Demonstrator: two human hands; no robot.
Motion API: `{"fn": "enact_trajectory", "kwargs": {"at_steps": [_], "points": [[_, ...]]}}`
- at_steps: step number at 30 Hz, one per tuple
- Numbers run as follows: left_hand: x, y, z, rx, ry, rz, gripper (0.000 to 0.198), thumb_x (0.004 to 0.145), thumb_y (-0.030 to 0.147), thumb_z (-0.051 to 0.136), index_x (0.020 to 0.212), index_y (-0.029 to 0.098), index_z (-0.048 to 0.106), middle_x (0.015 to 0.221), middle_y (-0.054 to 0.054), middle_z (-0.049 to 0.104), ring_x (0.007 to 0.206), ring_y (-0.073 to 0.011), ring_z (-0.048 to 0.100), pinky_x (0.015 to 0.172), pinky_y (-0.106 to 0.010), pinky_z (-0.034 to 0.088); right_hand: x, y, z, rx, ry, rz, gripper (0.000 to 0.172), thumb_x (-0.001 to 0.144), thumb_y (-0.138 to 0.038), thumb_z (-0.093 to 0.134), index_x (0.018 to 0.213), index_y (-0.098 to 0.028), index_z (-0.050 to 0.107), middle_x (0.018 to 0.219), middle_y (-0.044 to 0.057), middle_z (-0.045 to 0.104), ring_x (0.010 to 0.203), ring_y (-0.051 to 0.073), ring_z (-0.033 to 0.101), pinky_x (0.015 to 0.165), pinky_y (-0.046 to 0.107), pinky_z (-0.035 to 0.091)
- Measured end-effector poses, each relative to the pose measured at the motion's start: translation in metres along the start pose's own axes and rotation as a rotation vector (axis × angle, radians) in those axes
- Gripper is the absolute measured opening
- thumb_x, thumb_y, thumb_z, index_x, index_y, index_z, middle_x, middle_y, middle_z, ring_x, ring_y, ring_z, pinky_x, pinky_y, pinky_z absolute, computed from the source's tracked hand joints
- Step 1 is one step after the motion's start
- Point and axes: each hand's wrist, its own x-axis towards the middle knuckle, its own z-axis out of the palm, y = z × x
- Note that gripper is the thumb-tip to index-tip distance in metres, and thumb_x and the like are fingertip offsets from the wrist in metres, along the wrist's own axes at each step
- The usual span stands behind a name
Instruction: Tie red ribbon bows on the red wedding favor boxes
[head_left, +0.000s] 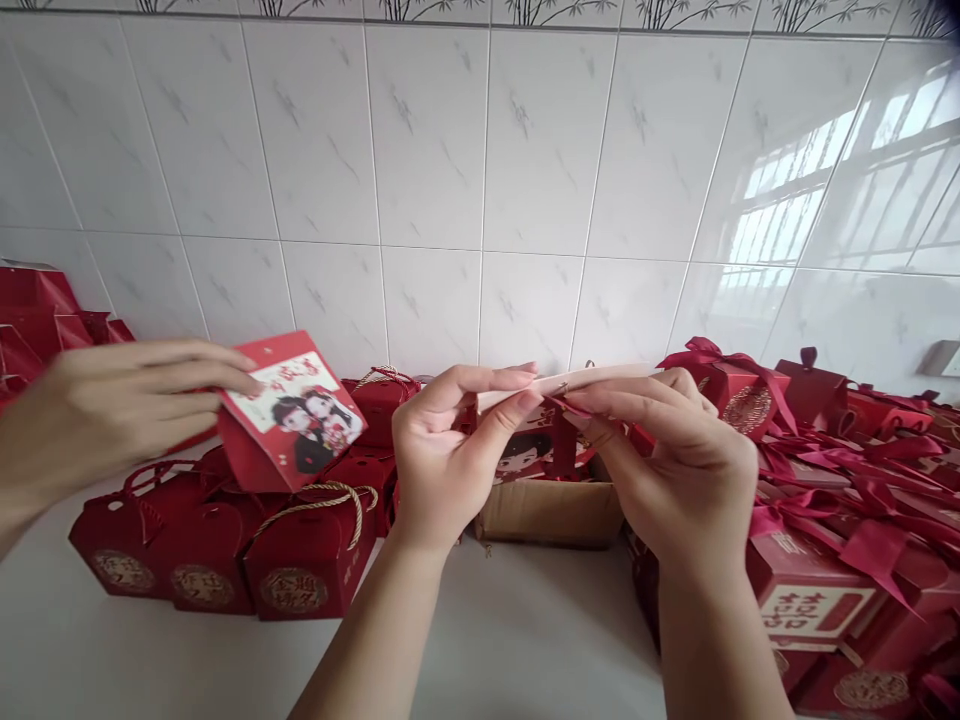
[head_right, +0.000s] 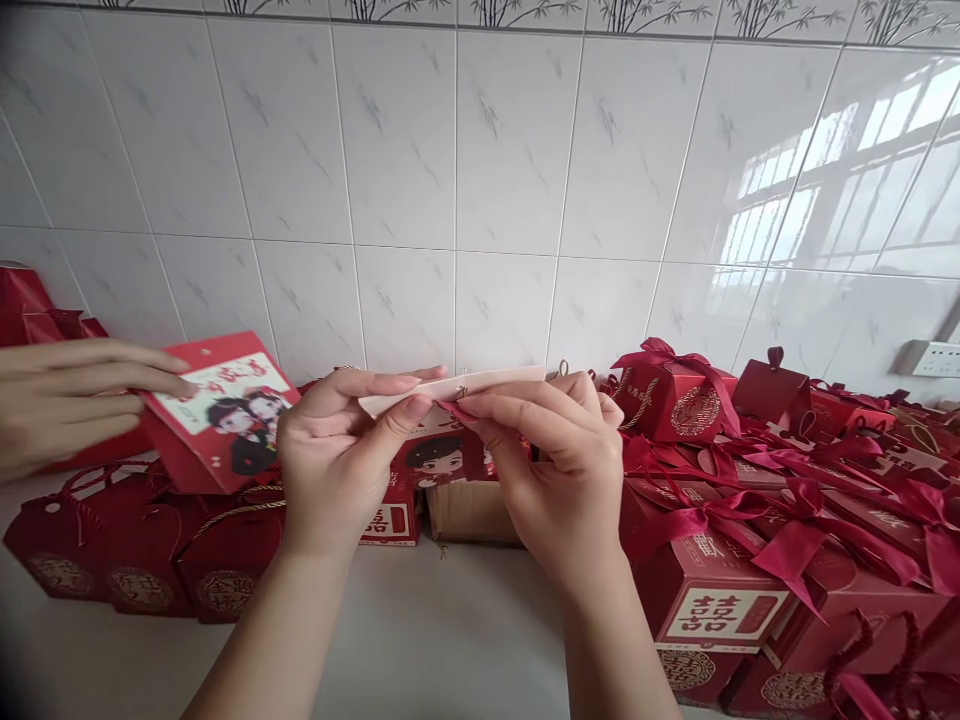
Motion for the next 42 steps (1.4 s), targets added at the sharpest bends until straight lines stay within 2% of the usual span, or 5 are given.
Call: {"fn": "enact_trajectory", "kwargs": {"at_steps": [19,25,30,37,42], "points": [[-0.001,0.001,0.003,-0.038,-0.010,-0.017,0.011,0.074,0.016,0.075,0.079,0.024,0.071,0.080,0.003,0.075,0.077,-0.0134,0.072,0.071,-0.025,0.059,0.001,-0.001,0.008,0.113,0.227,0.124,0.018,0.074,-0.020,0.074,0.089,-0.026,0.066,0.110,0.006,0.054,0.118,0.027,0.049,0.092,0.045,0.046],[-0.001,-0.001,0.007,0.022,-0.084,-0.035,0.016,0.079,0.023,0.071,0.093,0.024,0.063,0.092,-0.001,0.071,0.080,-0.0144,0.069,0.071,-0.027,0.057,-0.001,0.002,0.010,0.391,0.084,0.375,0.022,0.074,-0.026,0.075,0.089,-0.023,0.060,0.082,0.001,0.065,0.067,0.015,0.063,0.056,0.027,0.054],[-0.002,-0.001,0.008,0.344,0.125,0.206,0.031,0.070,0.030,0.078,0.090,0.023,0.055,0.096,-0.003,0.059,0.090,-0.0175,0.059,0.077,-0.031,0.051,0.000,0.012,0.016,0.309,0.332,0.452,0.027,0.068,-0.031,0.079,0.077,-0.019,0.057,0.070,-0.002,0.061,0.057,0.010,0.057,0.049,0.022,0.047],[-0.006,0.013,0.007,0.464,-0.497,-0.325,0.017,0.086,0.035,0.059,0.088,0.022,0.068,0.063,0.002,0.065,0.054,-0.0115,0.057,0.052,-0.022,0.044,0.003,0.021,0.020,0.236,0.552,0.477,0.031,0.067,-0.032,0.079,0.074,-0.018,0.052,0.068,-0.005,0.055,0.058,0.008,0.052,0.051,0.021,0.042],[-0.009,0.007,0.010,0.359,-0.590,-0.413,0.016,0.080,0.035,0.064,0.080,0.021,0.071,0.060,0.001,0.063,0.053,-0.0122,0.054,0.045,-0.022,0.041,0.002,0.022,0.021,0.248,0.580,0.477,0.031,0.068,-0.033,0.078,0.074,-0.018,0.052,0.069,-0.004,0.053,0.059,0.009,0.051,0.052,0.021,0.042]]}}
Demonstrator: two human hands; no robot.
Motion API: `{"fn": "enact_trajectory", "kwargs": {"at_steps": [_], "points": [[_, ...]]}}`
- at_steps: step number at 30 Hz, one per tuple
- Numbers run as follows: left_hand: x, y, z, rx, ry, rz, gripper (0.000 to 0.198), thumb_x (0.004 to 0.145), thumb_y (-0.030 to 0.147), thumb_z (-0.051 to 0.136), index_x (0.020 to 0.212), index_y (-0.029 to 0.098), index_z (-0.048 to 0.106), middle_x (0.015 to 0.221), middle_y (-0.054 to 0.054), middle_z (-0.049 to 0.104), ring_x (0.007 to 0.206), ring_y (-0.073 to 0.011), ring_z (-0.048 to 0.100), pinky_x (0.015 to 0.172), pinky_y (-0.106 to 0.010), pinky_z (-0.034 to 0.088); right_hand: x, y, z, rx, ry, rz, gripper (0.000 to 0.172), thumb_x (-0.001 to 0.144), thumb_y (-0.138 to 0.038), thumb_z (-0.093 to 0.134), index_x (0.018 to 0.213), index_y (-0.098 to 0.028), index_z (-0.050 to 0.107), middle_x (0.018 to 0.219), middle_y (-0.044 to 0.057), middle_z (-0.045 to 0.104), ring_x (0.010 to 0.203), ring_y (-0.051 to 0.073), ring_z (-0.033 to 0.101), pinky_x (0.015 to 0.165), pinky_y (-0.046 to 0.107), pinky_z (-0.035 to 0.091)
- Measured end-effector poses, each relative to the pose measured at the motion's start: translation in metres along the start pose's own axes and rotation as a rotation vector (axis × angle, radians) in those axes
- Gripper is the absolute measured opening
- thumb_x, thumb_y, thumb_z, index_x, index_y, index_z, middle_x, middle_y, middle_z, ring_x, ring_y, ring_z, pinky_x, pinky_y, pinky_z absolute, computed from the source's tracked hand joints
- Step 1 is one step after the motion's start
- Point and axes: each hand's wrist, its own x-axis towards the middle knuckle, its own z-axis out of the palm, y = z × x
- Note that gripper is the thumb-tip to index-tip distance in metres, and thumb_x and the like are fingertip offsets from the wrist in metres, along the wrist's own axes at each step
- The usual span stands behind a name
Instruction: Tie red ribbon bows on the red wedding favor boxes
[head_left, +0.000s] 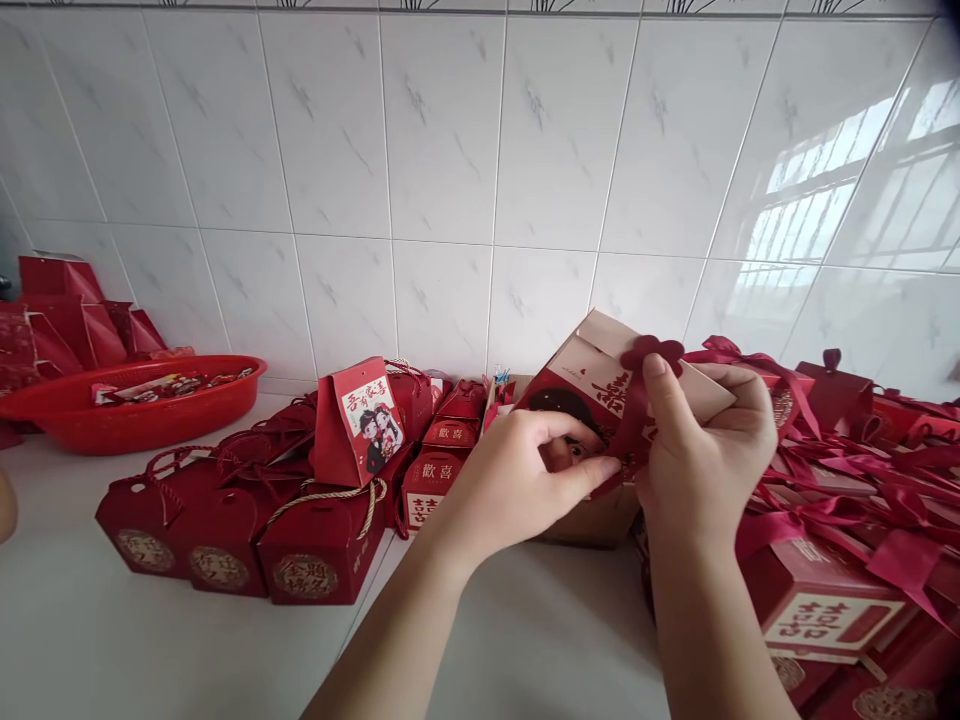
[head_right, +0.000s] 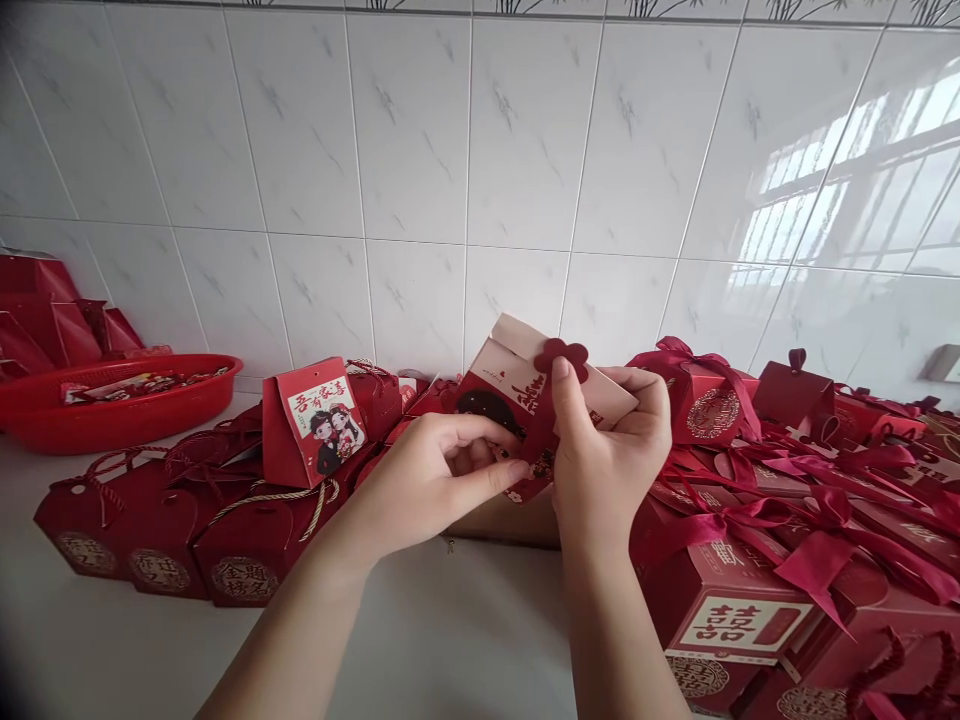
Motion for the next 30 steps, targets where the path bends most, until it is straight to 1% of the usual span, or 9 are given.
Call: {"fn": "enact_trajectory", "kwargs": {"at_steps": [2,6,10,14,17,19,20,25,30], "points": [[0.001,-0.001,0.000,-0.014,-0.003,0.038,0.014,0.079,0.034,0.065,0.079,0.022,0.072,0.061,0.001,0.062,0.054,-0.0127,0.054,0.046,-0.022,0.042,0.000,0.001,0.000,0.014,0.001,0.001,0.031,0.067,-0.032,0.079,0.074,-0.019,0.052,0.070,-0.004,0.053,0.060,0.009,0.051,0.054,0.022,0.043],[-0.001,0.003,-0.008,0.008,0.066,0.115,0.009,0.077,0.016,0.062,0.071,0.020,0.067,0.070,-0.001,0.064,0.064,-0.0138,0.058,0.055,-0.024,0.047,0.000,0.003,-0.001,0.030,-0.017,0.052,0.032,0.067,-0.034,0.079,0.074,-0.019,0.051,0.069,-0.004,0.053,0.059,0.009,0.051,0.053,0.022,0.044],[-0.006,0.007,-0.028,0.018,0.150,0.051,0.012,0.079,0.016,0.057,0.068,0.020,0.059,0.061,0.002,0.059,0.053,-0.0110,0.053,0.046,-0.021,0.041,0.000,0.005,-0.003,0.039,-0.090,0.080,0.032,0.067,-0.034,0.079,0.076,-0.019,0.051,0.068,-0.004,0.053,0.056,0.009,0.052,0.048,0.021,0.043],[-0.010,0.006,-0.047,-0.041,0.395,0.033,0.006,0.076,0.021,0.065,0.071,0.019,0.062,0.059,0.003,0.059,0.048,-0.0095,0.051,0.042,-0.020,0.039,-0.002,0.001,-0.003,0.065,-0.346,0.106,0.031,0.067,-0.030,0.079,0.079,-0.020,0.053,0.070,-0.003,0.057,0.055,0.009,0.056,0.046,0.020,0.044],[-0.010,0.009,-0.051,-0.204,0.632,0.139,0.004,0.072,0.019,0.070,0.072,0.019,0.066,0.059,0.003,0.061,0.052,-0.0084,0.056,0.048,-0.019,0.046,-0.007,-0.005,-0.002,0.116,-0.558,0.158,0.031,0.067,-0.028,0.079,0.081,-0.020,0.053,0.069,-0.003,0.059,0.056,0.010,0.059,0.046,0.020,0.045],[-0.011,0.013,-0.049,-0.285,0.739,0.222,0.006,0.070,0.014,0.072,0.071,0.018,0.068,0.061,0.003,0.065,0.056,-0.0081,0.059,0.054,-0.017,0.049,-0.010,-0.008,-0.002,0.169,-0.590,0.187,0.030,0.068,-0.027,0.078,0.081,-0.021,0.052,0.069,-0.003,0.059,0.058,0.011,0.060,0.047,0.021,0.046],[-0.012,0.015,-0.048,-0.298,0.752,0.235,0.007,0.069,0.013,0.072,0.070,0.018,0.068,0.061,0.003,0.065,0.056,-0.0080,0.060,0.054,-0.016,0.050,-0.011,-0.008,-0.001,0.192,-0.574,0.199,0.030,0.069,-0.027,0.077,0.082,-0.021,0.051,0.068,-0.003,0.060,0.059,0.012,0.061,0.048,0.021,0.047],[-0.024,0.023,-0.054,-0.167,0.644,0.118,0.006,0.069,0.016,0.073,0.072,0.018,0.069,0.056,0.003,0.067,0.045,-0.0084,0.057,0.042,-0.016,0.046,-0.007,-0.006,-0.003,0.254,-0.511,0.264,0.030,0.070,-0.027,0.076,0.083,-0.022,0.049,0.068,-0.003,0.060,0.063,0.014,0.063,0.050,0.023,0.048],[-0.034,0.018,-0.074,0.097,0.359,0.139,0.004,0.072,0.021,0.072,0.074,0.019,0.069,0.058,0.001,0.066,0.045,-0.0104,0.056,0.038,-0.017,0.043,-0.004,-0.005,-0.003,0.206,-0.449,0.234,0.030,0.069,-0.027,0.077,0.079,-0.021,0.050,0.067,-0.004,0.057,0.054,0.010,0.057,0.045,0.020,0.044]]}}
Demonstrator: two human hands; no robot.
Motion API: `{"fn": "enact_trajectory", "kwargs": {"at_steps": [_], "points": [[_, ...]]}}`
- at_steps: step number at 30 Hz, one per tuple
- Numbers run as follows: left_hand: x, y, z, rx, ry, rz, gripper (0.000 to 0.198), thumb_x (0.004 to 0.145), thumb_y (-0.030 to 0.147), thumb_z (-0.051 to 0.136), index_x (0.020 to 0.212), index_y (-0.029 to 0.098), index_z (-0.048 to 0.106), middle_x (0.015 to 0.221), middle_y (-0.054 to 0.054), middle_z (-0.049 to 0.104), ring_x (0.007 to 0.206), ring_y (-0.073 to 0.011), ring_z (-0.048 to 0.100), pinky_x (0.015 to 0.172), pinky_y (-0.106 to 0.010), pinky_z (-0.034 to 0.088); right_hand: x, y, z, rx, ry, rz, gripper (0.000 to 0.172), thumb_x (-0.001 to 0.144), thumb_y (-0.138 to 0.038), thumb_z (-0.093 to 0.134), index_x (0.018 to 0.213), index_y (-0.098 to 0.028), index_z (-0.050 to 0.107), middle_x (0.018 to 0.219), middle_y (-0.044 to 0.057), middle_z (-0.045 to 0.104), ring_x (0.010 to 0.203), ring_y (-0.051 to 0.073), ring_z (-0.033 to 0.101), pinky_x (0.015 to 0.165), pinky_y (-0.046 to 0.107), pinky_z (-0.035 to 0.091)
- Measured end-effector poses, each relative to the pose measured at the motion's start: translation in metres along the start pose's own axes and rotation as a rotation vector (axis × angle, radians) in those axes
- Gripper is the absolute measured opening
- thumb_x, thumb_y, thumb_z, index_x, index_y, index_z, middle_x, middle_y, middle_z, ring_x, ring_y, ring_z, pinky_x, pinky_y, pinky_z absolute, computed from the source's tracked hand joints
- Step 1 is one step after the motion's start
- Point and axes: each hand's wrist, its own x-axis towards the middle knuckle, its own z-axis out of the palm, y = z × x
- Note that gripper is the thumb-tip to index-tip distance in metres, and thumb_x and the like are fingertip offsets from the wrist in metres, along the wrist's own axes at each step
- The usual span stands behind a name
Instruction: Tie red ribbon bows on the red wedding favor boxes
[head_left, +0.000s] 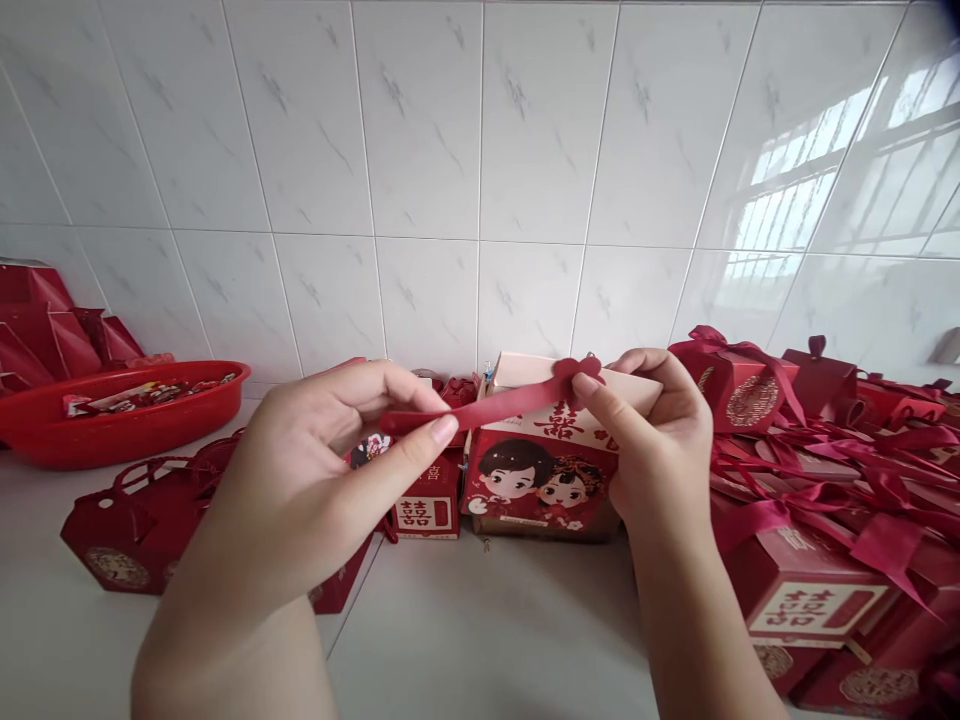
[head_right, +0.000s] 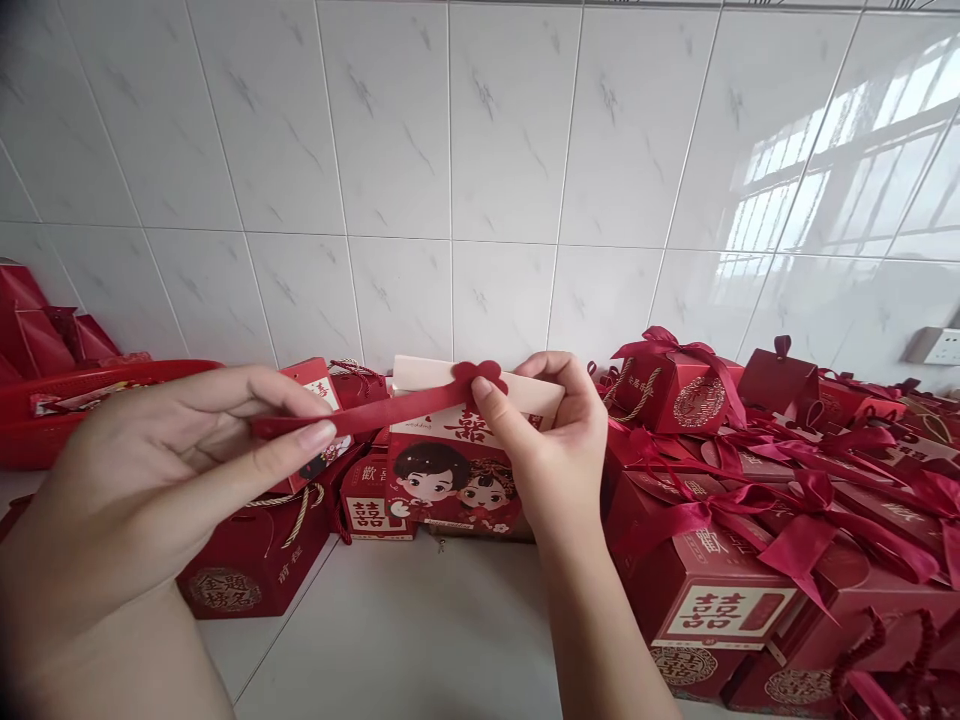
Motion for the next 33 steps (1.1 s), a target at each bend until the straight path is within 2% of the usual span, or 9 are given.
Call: {"fn": "enact_trajectory", "kwargs": {"at_steps": [2,4,9,12,14,17,20,24,33], "points": [[0.000,-0.003,-0.004,0.046,-0.101,-0.034,0.006,0.072,0.024,0.072,0.073,0.019,0.069,0.060,-0.001,0.067,0.048,-0.0137,0.060,0.038,-0.019,0.044,0.000,0.000,0.001,-0.008,0.015,-0.008,0.029,0.069,-0.028,0.077,0.079,-0.021,0.050,0.066,-0.005,0.055,0.051,0.009,0.055,0.044,0.019,0.043],[0.000,-0.005,-0.003,0.040,-0.073,-0.093,0.008,0.071,0.025,0.073,0.073,0.018,0.069,0.063,-0.003,0.069,0.051,-0.0154,0.062,0.039,-0.020,0.045,-0.001,-0.001,0.002,-0.013,0.006,-0.021,0.029,0.069,-0.028,0.077,0.079,-0.021,0.050,0.065,-0.005,0.054,0.051,0.008,0.053,0.043,0.019,0.042],[0.006,-0.001,0.014,-0.165,0.543,0.040,0.019,0.070,0.012,0.075,0.086,0.020,0.070,0.071,0.002,0.065,0.060,-0.0081,0.058,0.054,-0.017,0.049,-0.007,-0.006,0.002,-0.068,-0.256,-0.031,0.030,0.069,-0.025,0.077,0.085,-0.021,0.051,0.072,-0.003,0.059,0.052,0.008,0.053,0.041,0.018,0.041],[0.012,0.003,0.025,-0.245,0.661,0.268,0.035,0.064,0.006,0.077,0.090,0.026,0.066,0.099,0.006,0.058,0.066,-0.0048,0.056,0.067,-0.020,0.053,-0.011,-0.011,0.002,-0.142,-0.500,-0.052,0.027,0.071,-0.023,0.075,0.085,-0.021,0.052,0.072,-0.002,0.061,0.053,0.008,0.054,0.040,0.017,0.040],[0.014,0.003,0.029,-0.214,0.682,0.352,0.031,0.065,0.006,0.077,0.086,0.026,0.067,0.101,0.007,0.057,0.065,-0.0043,0.055,0.068,-0.022,0.053,-0.012,-0.013,0.002,-0.170,-0.586,-0.092,0.024,0.072,-0.022,0.073,0.082,-0.021,0.052,0.073,-0.002,0.062,0.055,0.009,0.056,0.041,0.018,0.041],[0.010,0.002,0.032,-0.185,0.568,0.220,0.015,0.079,0.012,0.065,0.087,0.023,0.072,0.081,0.002,0.065,0.067,-0.0106,0.059,0.063,-0.026,0.053,-0.011,-0.012,0.001,-0.213,-0.563,-0.214,0.020,0.073,-0.019,0.071,0.081,-0.020,0.053,0.077,-0.001,0.063,0.063,0.011,0.059,0.049,0.020,0.047],[0.004,0.001,0.032,-0.216,0.317,0.059,0.021,0.086,0.016,0.056,0.100,0.023,0.071,0.082,-0.002,0.070,0.074,-0.0163,0.065,0.066,-0.028,0.056,-0.008,-0.008,-0.001,-0.265,-0.485,-0.357,0.019,0.073,-0.016,0.071,0.082,-0.020,0.055,0.077,0.000,0.062,0.066,0.012,0.059,0.057,0.024,0.050],[0.000,0.001,0.033,-0.146,0.070,0.113,0.025,0.084,0.015,0.061,0.105,0.026,0.069,0.091,-0.003,0.071,0.084,-0.0159,0.067,0.071,-0.024,0.058,-0.006,-0.004,-0.003,-0.239,-0.441,-0.488,0.020,0.073,-0.013,0.070,0.084,-0.021,0.055,0.076,0.000,0.062,0.068,0.014,0.060,0.063,0.029,0.052],[0.002,0.003,0.040,0.004,0.010,0.226,0.025,0.083,0.013,0.063,0.101,0.028,0.073,0.096,-0.003,0.073,0.089,-0.0181,0.068,0.073,-0.026,0.058,-0.004,-0.006,-0.006,-0.318,-0.404,-0.655,0.017,0.073,-0.012,0.070,0.081,-0.022,0.059,0.072,0.000,0.066,0.068,0.018,0.065,0.065,0.036,0.051]]}}
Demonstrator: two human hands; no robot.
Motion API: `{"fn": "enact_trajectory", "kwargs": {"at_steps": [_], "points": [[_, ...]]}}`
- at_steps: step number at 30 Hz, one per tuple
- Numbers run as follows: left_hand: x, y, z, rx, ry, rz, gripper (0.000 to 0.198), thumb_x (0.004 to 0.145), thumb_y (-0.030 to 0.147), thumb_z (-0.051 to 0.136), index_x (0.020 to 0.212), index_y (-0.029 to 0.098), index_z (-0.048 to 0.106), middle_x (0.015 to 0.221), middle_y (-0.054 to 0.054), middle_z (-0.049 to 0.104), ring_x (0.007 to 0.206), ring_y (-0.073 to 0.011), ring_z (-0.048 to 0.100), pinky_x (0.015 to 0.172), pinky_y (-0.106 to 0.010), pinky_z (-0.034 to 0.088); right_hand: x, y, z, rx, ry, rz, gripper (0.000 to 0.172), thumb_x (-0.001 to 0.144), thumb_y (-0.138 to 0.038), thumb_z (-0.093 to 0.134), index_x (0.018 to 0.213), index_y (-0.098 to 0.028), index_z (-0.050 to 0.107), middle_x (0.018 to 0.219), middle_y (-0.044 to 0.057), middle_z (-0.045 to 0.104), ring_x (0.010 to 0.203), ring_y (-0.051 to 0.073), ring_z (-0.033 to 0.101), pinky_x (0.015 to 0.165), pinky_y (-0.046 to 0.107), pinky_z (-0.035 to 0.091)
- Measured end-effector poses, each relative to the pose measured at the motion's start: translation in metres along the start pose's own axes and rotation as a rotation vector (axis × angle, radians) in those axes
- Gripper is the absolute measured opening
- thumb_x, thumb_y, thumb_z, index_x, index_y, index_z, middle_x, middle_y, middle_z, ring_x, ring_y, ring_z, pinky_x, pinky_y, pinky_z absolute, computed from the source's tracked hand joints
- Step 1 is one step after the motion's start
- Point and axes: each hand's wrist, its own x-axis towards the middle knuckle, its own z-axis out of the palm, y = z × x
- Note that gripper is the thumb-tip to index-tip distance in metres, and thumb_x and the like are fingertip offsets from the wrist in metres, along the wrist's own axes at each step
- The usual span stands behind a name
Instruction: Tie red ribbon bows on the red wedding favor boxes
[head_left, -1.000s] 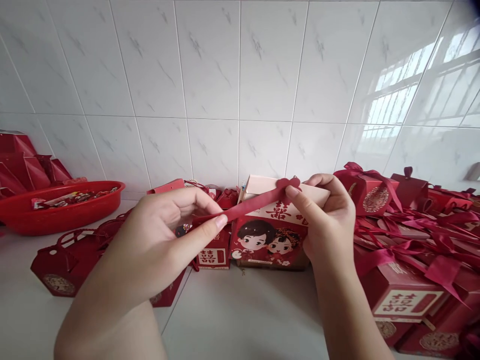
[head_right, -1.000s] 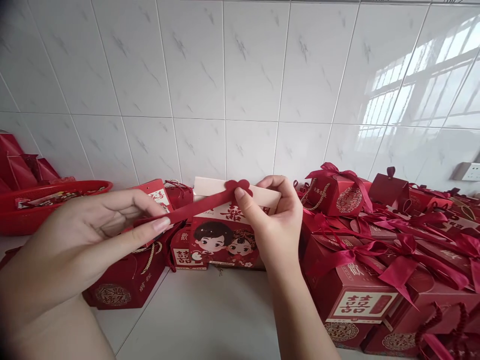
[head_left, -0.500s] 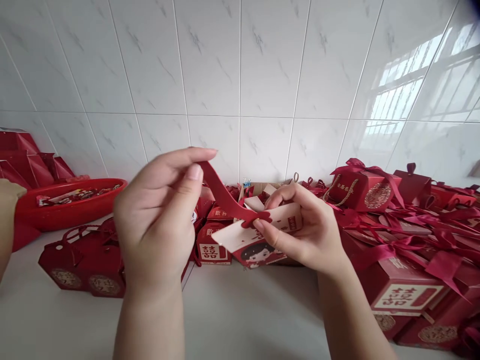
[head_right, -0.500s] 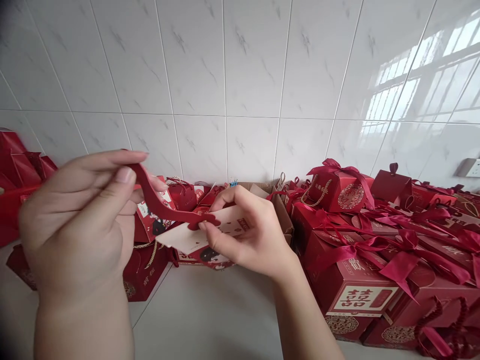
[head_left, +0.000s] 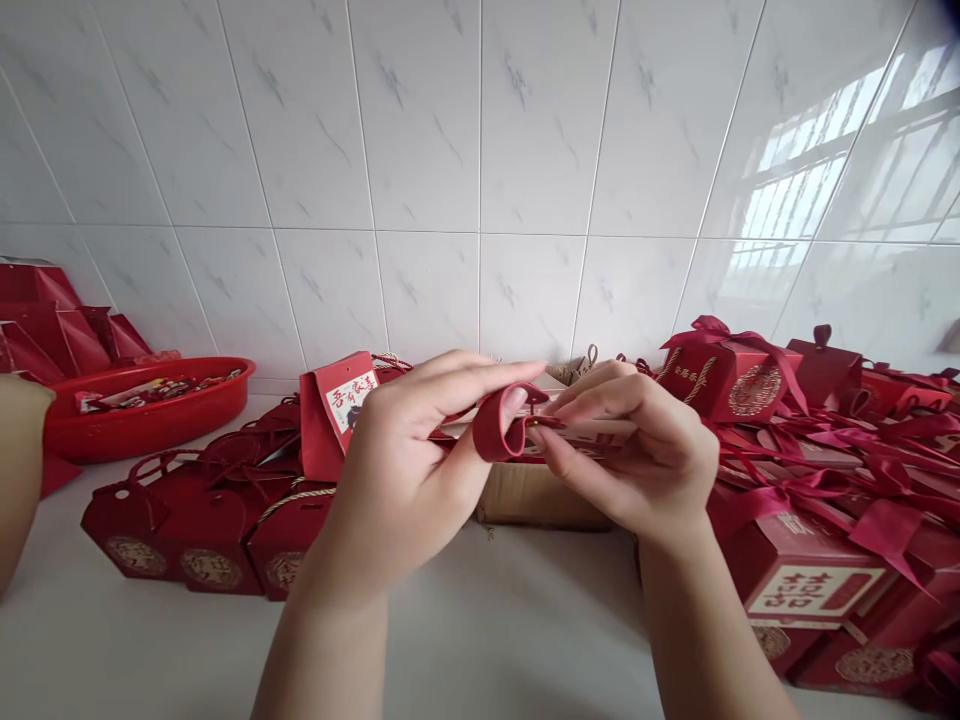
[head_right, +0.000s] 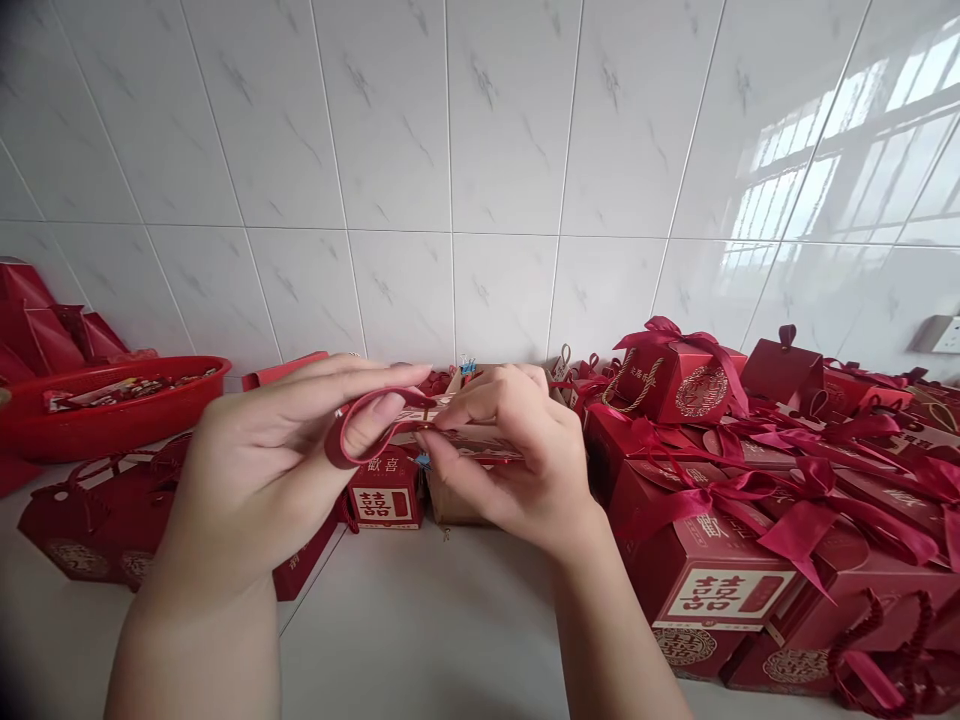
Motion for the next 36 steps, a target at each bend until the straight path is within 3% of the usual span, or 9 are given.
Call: {"fn": "enact_trajectory", "kwargs": {"at_steps": [5,10,17,25,31,36], "points": [[0.000,0.002,0.000,-0.114,0.023,0.001,0.024,0.081,0.011,0.065,0.097,0.027,0.074,0.097,0.000,0.075,0.089,-0.0150,0.070,0.075,-0.021,0.059,0.001,-0.003,-0.001,0.012,0.023,-0.042,0.020,0.071,-0.008,0.071,0.079,-0.022,0.059,0.070,0.000,0.067,0.065,0.018,0.065,0.062,0.036,0.049],[-0.001,0.005,-0.002,-0.128,-0.026,-0.108,0.020,0.082,0.014,0.065,0.096,0.026,0.074,0.098,0.001,0.075,0.090,-0.0147,0.070,0.077,-0.020,0.058,0.003,-0.004,-0.002,0.029,0.048,-0.109,0.021,0.070,-0.006,0.072,0.077,-0.021,0.060,0.067,0.000,0.067,0.060,0.017,0.064,0.059,0.036,0.048],[-0.001,0.003,-0.008,-0.157,-0.109,-0.155,0.016,0.084,0.018,0.064,0.093,0.026,0.074,0.079,0.002,0.074,0.075,-0.0123,0.069,0.066,-0.018,0.057,0.004,-0.004,0.001,0.041,0.037,-0.125,0.020,0.071,-0.006,0.072,0.079,-0.021,0.061,0.068,0.001,0.068,0.062,0.018,0.065,0.059,0.036,0.049],[0.000,0.001,-0.016,-0.351,-0.277,-0.063,0.024,0.082,0.012,0.061,0.104,0.020,0.067,0.097,-0.004,0.071,0.088,-0.0170,0.067,0.073,-0.024,0.057,0.004,-0.004,-0.002,0.021,0.105,-0.162,0.026,0.070,-0.006,0.073,0.085,-0.021,0.059,0.074,0.001,0.067,0.064,0.017,0.064,0.058,0.035,0.051],[0.001,-0.009,-0.003,-0.333,-0.115,0.054,0.012,0.083,0.011,0.062,0.087,0.020,0.068,0.091,-0.003,0.070,0.090,-0.0161,0.065,0.085,-0.031,0.054,0.003,-0.004,0.000,0.103,0.102,-0.133,0.033,0.075,-0.003,0.069,0.096,-0.022,0.055,0.088,0.004,0.066,0.083,0.019,0.067,0.060,0.033,0.056],[0.003,-0.011,0.000,-0.223,-0.044,0.133,0.012,0.082,0.012,0.065,0.083,0.024,0.070,0.089,-0.002,0.068,0.093,-0.0187,0.063,0.092,-0.040,0.051,0.003,-0.003,0.001,0.030,0.125,-0.167,0.030,0.074,-0.002,0.069,0.091,-0.021,0.053,0.083,0.002,0.068,0.073,0.018,0.068,0.067,0.038,0.054]]}}
